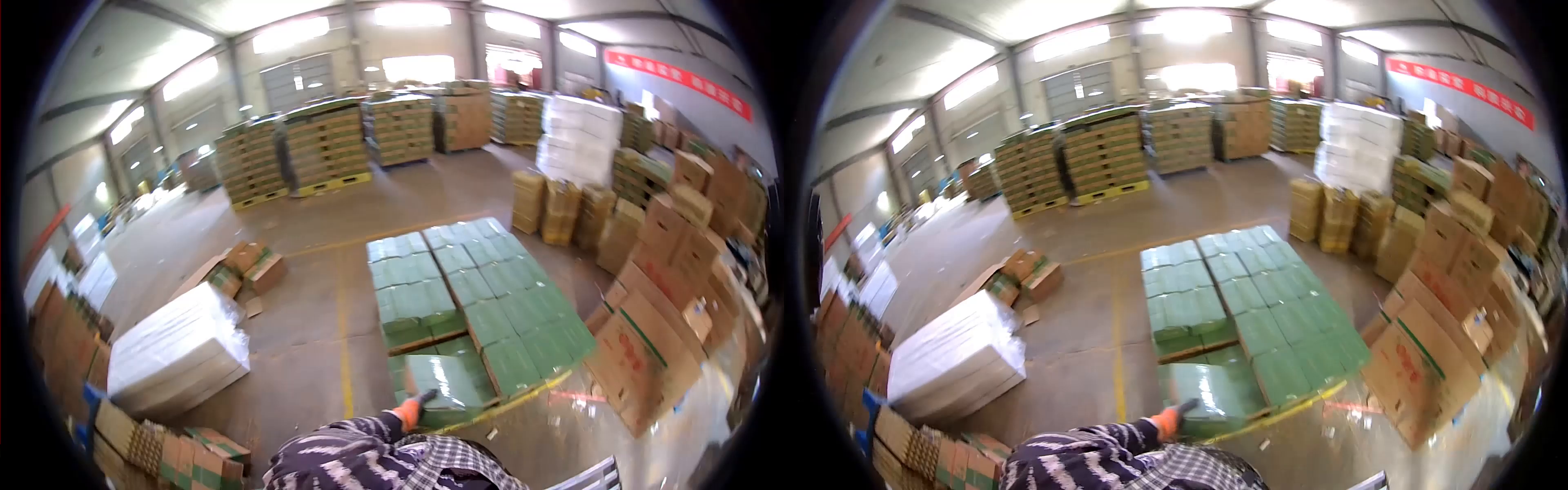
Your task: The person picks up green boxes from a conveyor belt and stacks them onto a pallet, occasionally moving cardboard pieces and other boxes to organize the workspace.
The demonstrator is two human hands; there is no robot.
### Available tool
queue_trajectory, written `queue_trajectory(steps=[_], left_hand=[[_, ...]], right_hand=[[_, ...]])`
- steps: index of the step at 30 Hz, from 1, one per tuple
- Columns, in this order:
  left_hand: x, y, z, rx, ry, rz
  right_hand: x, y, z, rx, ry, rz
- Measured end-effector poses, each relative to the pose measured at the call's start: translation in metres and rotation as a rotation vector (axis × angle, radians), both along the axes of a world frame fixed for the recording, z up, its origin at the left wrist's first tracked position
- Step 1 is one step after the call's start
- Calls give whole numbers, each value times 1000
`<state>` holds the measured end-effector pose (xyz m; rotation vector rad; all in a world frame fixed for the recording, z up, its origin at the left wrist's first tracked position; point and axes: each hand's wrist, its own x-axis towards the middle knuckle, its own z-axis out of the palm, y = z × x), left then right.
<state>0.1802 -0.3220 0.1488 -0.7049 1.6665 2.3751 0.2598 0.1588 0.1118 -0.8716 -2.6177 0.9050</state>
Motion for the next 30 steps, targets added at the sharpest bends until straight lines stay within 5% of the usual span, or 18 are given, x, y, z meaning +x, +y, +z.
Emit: queue_trajectory(steps=[1,3,4,10,17,20,23,27,30], left_hand=[[2,-1,18,161,-245,176],[3,-68,-133,-3,37,149],[8,-89,-151,123,-232,131],[51,-145,-169,501,-442,308],[72,-120,-127,140,-222,211],[60,-126,-134,440,-283,251],[50,-117,-125,254,-269,236],[29,-117,-146,328,-290,207],[9,-100,-119,171,-247,362]], right_hand=[[5,7,-4,-32,20,-47],[16,19,-13,-102,70,-154],[21,24,-17,-141,99,-207],[60,57,-38,-378,298,-537],[106,84,-49,-616,546,-825],[123,94,-53,-682,639,-909],[137,103,-61,-732,719,-960],[151,111,-67,-790,793,-998],[153,108,-69,-836,819,-1005]])
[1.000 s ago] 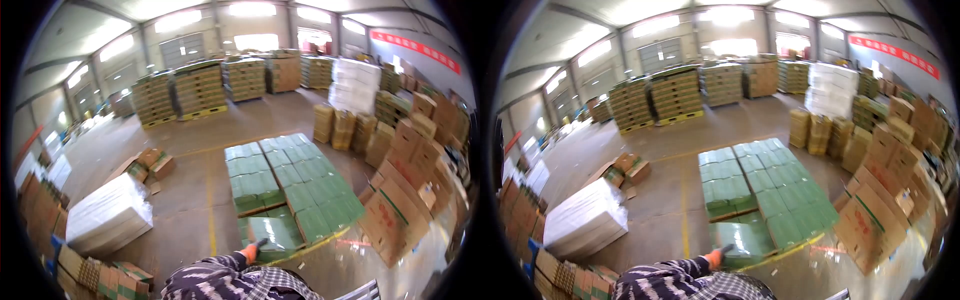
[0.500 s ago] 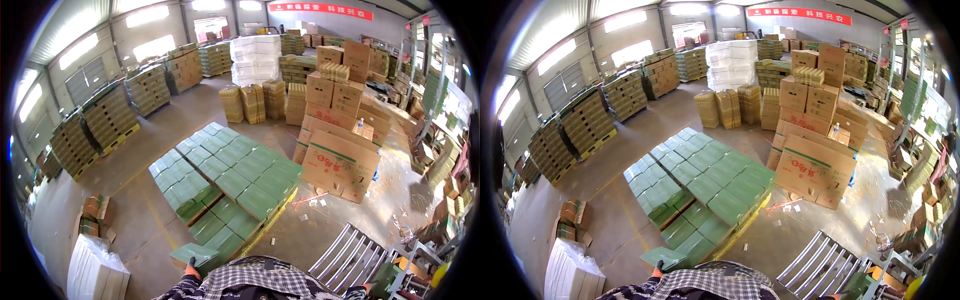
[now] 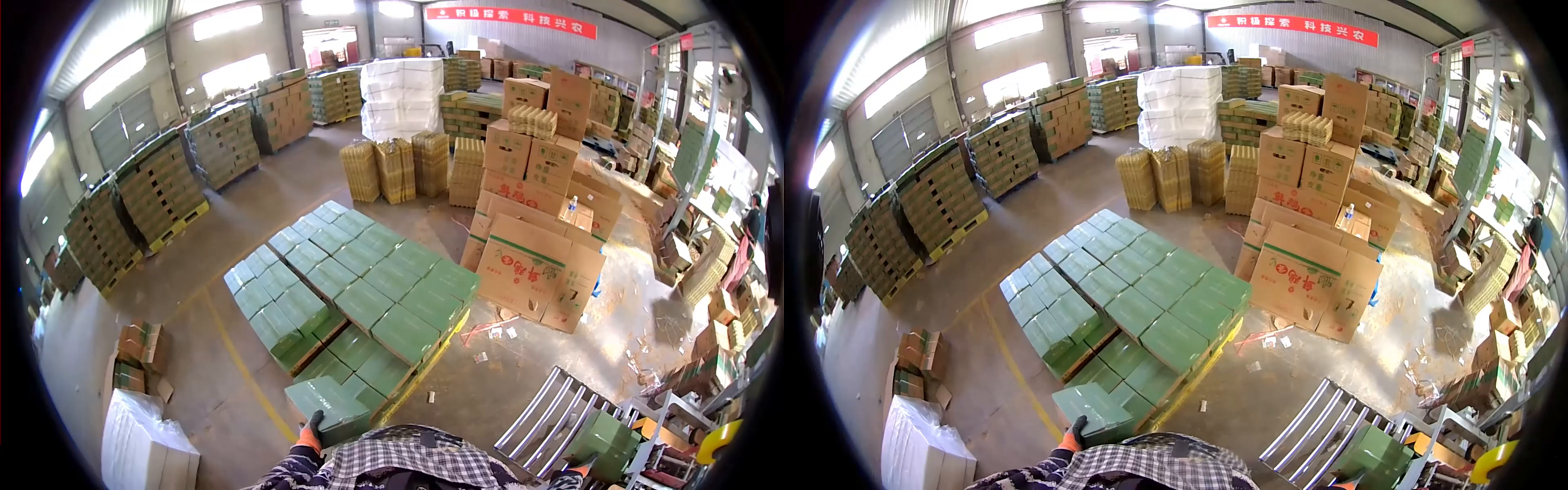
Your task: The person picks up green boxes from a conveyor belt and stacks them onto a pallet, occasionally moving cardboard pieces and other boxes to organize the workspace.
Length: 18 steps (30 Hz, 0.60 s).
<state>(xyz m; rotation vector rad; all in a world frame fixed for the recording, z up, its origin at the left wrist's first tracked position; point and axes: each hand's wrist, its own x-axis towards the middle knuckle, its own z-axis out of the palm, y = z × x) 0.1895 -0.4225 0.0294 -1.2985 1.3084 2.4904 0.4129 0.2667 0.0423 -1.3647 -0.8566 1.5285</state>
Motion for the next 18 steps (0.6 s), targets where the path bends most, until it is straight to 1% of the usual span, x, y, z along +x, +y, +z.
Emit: queue_trajectory(steps=[1,3,5,7,8,9,10,11,12,13,14,15,16,17,18], left_hand=[[-3,-2,-9,5,-4,2],[-11,1,-20,-20,157,-31],[-18,-8,-74,-157,329,-59],[-27,-10,-73,75,243,-79],[-23,14,-25,74,150,-73],[-22,26,3,77,148,-66],[-20,33,22,102,137,-98],[-18,35,30,127,126,-129],[-16,34,32,108,154,-180],[-13,33,34,111,147,-168],[-12,33,40,144,174,-194],[-12,32,44,177,199,-217],[-10,31,46,182,187,-196],[-9,29,48,156,214,-209],[-6,25,51,129,237,-220]], right_hand=[[0,-2,-1,-7,11,2],[-2,-7,-3,-30,38,18],[-6,-15,-5,-54,66,41],[-14,-27,-10,-88,97,89],[-19,-34,-12,-106,113,117],[-26,-42,-14,-131,135,157],[-35,-52,-15,-158,157,208],[-44,-60,-21,-194,186,281],[-65,-93,32,-284,169,327],[-63,-54,-39,-521,252,502],[-86,-74,-16,-455,136,613],[-120,-105,26,-370,60,714],[-146,-128,46,-246,65,797],[-176,-139,53,-297,-41,879],[-199,-144,47,-255,-139,1052]])
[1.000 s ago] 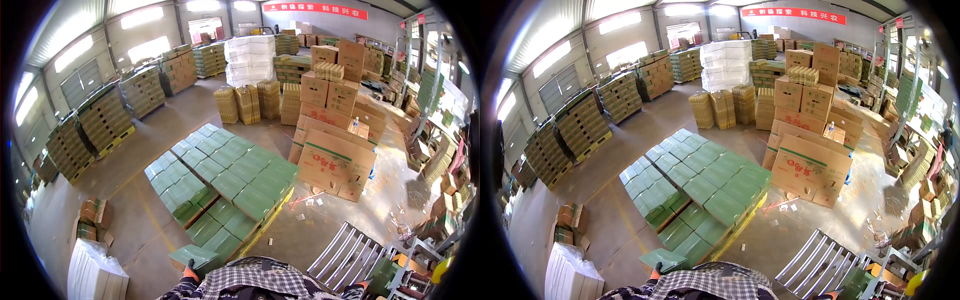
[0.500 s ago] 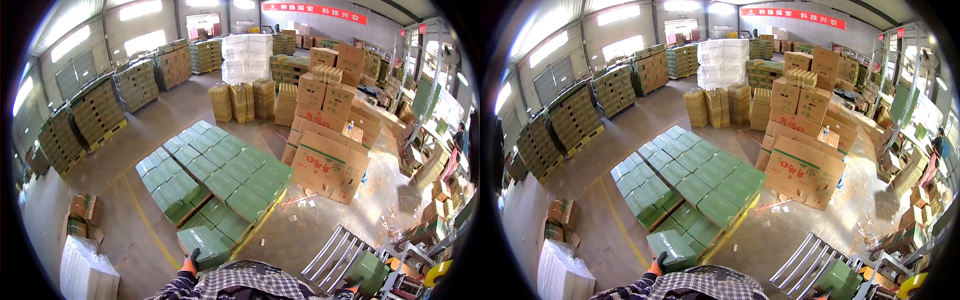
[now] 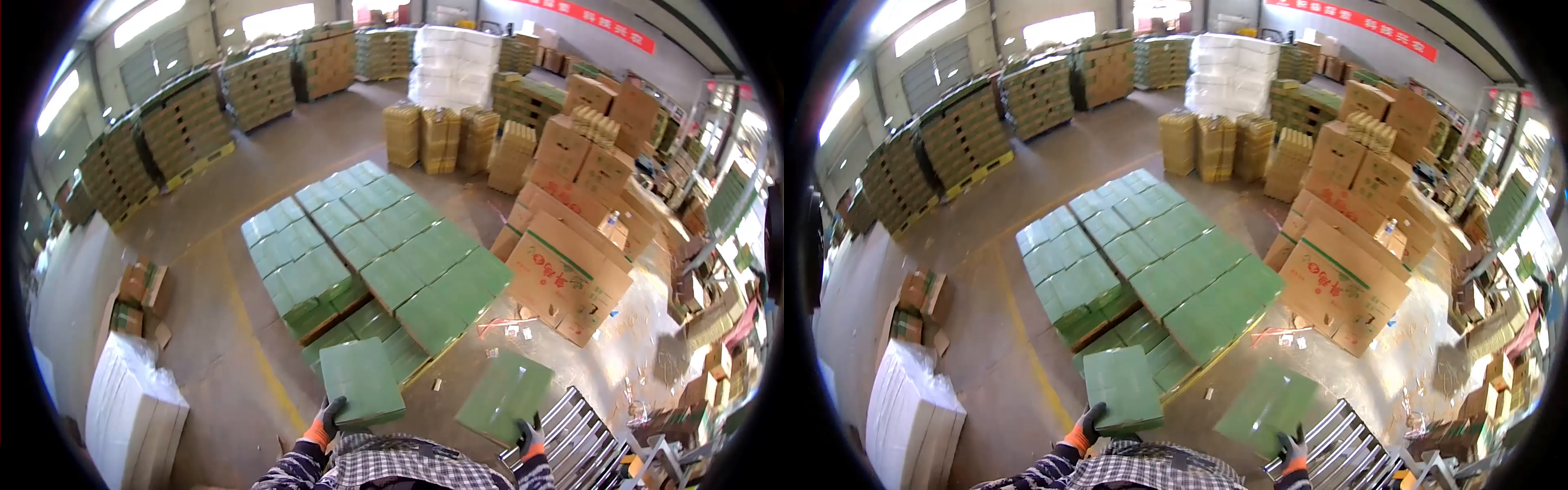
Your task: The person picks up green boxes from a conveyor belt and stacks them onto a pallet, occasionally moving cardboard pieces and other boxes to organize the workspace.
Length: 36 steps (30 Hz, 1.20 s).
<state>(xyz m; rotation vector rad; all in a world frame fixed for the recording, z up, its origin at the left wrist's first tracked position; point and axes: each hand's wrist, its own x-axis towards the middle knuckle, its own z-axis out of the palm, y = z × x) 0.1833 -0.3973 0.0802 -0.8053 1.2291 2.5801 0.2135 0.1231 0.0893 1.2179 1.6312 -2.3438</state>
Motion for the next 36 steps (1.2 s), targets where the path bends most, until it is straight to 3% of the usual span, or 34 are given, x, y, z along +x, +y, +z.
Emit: queue_trajectory(steps=[1,4,5,8,10,16,19,23,28,30,31,33,34,36], left_hand=[[2,-3,6,9,-26,30],[19,-22,16,-465,359,-128],[24,-33,15,-468,339,-161],[32,-62,-3,-446,218,-200],[26,-80,-28,-66,-66,23],[-8,-143,-39,-49,-174,43],[-41,-178,-75,-97,-122,33],[-95,-223,-123,19,-170,3],[-148,-246,-180,-47,-188,3],[-162,-249,-217,-23,-188,36],[-166,-242,-242,-20,-188,28],[-166,-225,-301,-336,-228,192],[-162,-223,-322,-378,-216,217],[-167,-225,-286,-272,-237,230]], right_hand=[[-29,-27,22,-2,46,127],[-105,-89,15,-31,228,447],[-124,-94,-11,-36,112,502],[-175,-173,2,-19,-14,745],[-201,-222,1,41,-162,783],[-275,-311,-74,25,-209,886],[-326,-349,-93,134,-261,982],[-403,-380,-155,64,-173,1031],[-465,-422,-193,27,-87,966],[-484,-418,-256,387,140,1072],[-484,-420,-274,391,136,1065],[-481,-433,-297,1201,82,1140],[-480,-450,-278,1183,-134,1143],[-473,-464,-261,1217,-164,1118]])
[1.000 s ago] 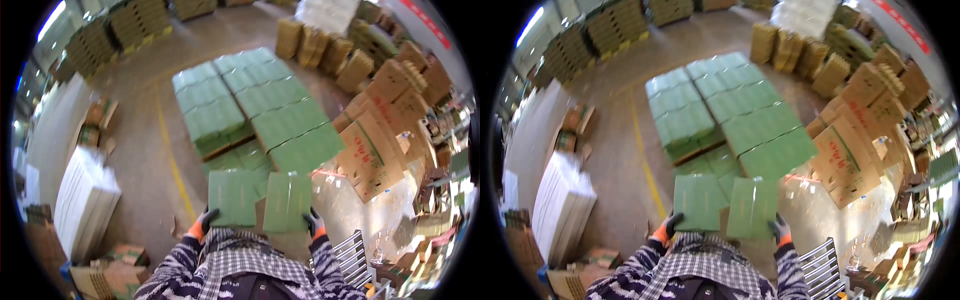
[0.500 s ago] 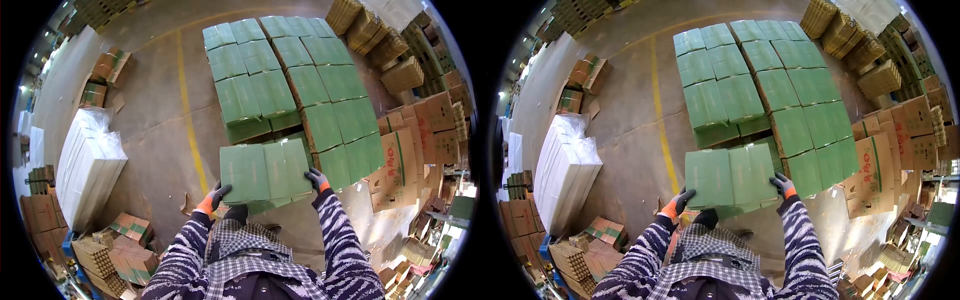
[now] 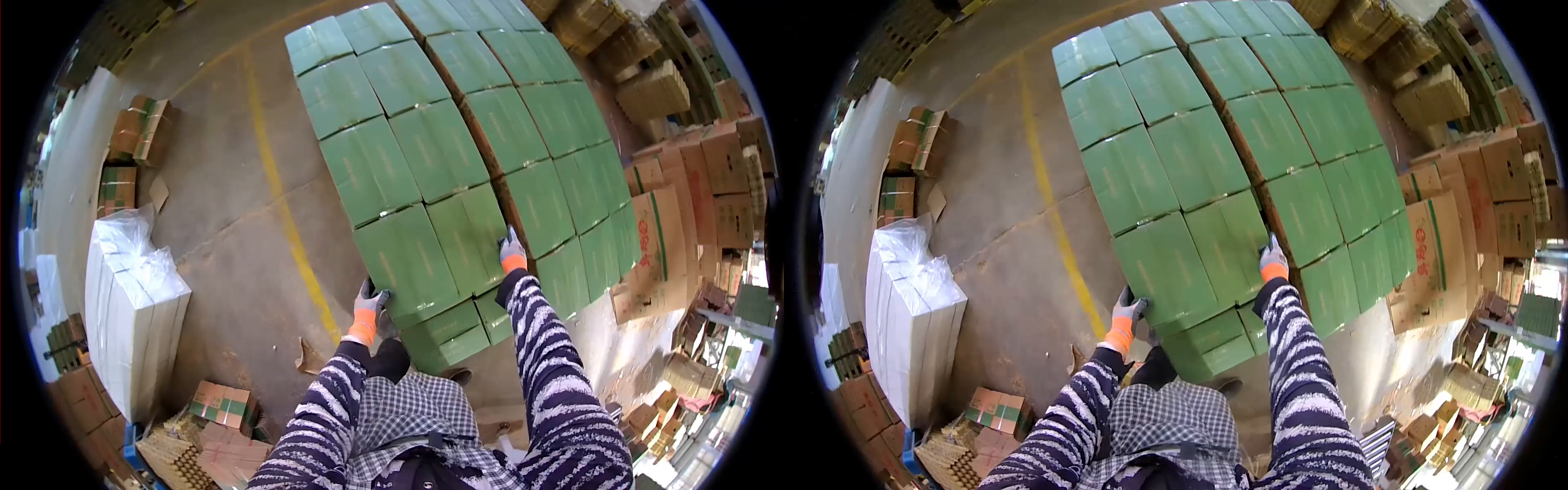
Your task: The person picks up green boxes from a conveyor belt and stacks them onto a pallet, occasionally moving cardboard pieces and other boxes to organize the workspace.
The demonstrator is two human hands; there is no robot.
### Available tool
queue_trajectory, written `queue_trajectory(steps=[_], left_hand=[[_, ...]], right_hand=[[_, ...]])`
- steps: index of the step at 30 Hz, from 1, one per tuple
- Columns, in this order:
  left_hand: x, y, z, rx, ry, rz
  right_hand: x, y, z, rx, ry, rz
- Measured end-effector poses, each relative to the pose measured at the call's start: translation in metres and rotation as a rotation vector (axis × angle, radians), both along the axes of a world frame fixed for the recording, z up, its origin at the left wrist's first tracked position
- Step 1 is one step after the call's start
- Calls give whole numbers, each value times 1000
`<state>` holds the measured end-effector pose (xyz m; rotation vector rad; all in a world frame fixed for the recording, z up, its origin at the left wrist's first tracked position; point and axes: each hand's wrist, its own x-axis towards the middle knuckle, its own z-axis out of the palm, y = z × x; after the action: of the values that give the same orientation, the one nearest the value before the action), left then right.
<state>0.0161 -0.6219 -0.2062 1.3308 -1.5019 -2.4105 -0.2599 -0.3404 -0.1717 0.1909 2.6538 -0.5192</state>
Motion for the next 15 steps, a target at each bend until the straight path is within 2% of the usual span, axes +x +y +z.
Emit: queue_trajectory(steps=[2,3,4,5,6,7,8,9,10,11,12,13,15], left_hand=[[-6,-3,17,89,15,29],[-7,-5,20,13,-123,3],[-10,-7,22,-66,-256,-26],[-8,-10,13,-70,-238,-46],[-2,-14,-6,-229,-209,-97],[0,-15,-16,-390,-169,-148],[0,-14,-3,-431,-204,-106],[0,-12,14,-472,-227,-60],[8,-12,16,-449,-179,-17],[22,-13,-1,-484,-132,4],[27,-8,32,-440,-166,-75],[35,-3,54,-440,-178,-142],[64,7,56,-479,-121,-223]], right_hand=[[5,6,-10,-47,87,9],[9,6,-25,-29,238,73],[18,-4,-14,96,315,149],[30,-21,-1,224,392,222],[46,-39,4,-393,370,-109],[65,-42,15,-172,393,81],[85,-45,26,50,442,261],[108,-42,23,-347,395,167],[130,-36,57,-115,349,321],[152,-23,73,-159,348,355],[173,-2,87,-224,328,335],[192,26,99,-167,288,332],[228,104,115,-85,215,236]])
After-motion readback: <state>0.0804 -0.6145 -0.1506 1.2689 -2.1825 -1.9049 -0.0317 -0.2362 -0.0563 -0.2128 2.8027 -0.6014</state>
